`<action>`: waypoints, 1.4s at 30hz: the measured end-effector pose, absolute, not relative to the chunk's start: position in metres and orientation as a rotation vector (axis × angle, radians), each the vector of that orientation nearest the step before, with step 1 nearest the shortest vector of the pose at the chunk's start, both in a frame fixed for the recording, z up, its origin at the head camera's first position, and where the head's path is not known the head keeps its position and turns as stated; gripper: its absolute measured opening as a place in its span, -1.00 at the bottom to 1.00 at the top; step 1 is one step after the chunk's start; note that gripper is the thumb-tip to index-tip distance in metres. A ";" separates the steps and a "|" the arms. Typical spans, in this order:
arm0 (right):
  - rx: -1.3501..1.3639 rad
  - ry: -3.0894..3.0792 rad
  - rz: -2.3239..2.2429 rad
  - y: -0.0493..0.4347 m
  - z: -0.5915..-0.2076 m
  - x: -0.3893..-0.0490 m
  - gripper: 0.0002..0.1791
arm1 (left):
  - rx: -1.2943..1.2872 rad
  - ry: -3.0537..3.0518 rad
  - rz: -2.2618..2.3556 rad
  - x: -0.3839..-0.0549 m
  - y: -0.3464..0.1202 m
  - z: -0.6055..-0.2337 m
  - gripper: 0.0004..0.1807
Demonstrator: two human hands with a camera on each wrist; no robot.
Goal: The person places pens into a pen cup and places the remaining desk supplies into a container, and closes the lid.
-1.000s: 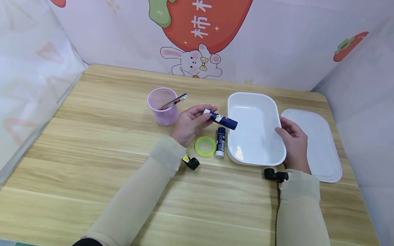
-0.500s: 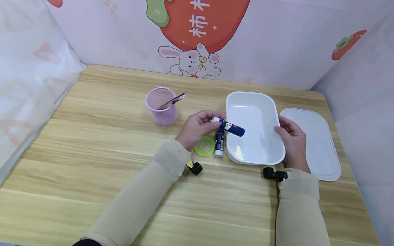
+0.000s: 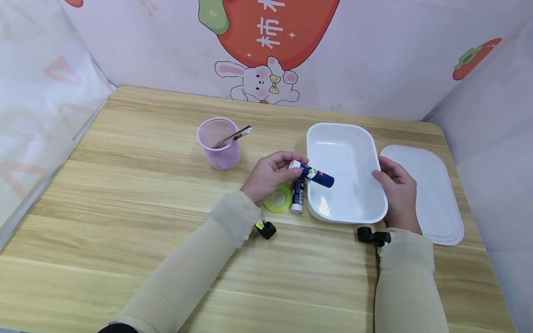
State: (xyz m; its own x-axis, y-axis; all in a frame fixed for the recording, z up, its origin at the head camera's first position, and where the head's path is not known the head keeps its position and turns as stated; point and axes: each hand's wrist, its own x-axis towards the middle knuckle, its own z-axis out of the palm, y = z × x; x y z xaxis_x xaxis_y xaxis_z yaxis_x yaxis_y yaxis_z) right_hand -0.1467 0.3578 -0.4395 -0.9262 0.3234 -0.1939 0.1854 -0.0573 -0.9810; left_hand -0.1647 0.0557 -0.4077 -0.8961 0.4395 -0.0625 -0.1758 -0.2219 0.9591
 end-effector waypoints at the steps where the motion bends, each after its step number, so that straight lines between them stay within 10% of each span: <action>1: -0.570 -2.084 2.146 0.358 -0.439 -0.146 -0.43 | 0.315 1.650 2.168 -0.165 0.056 -0.408 -0.67; 42: -0.542 -2.050 2.164 0.357 -0.440 -0.148 -0.47 | 0.393 1.622 2.133 -0.158 0.067 -0.407 -0.70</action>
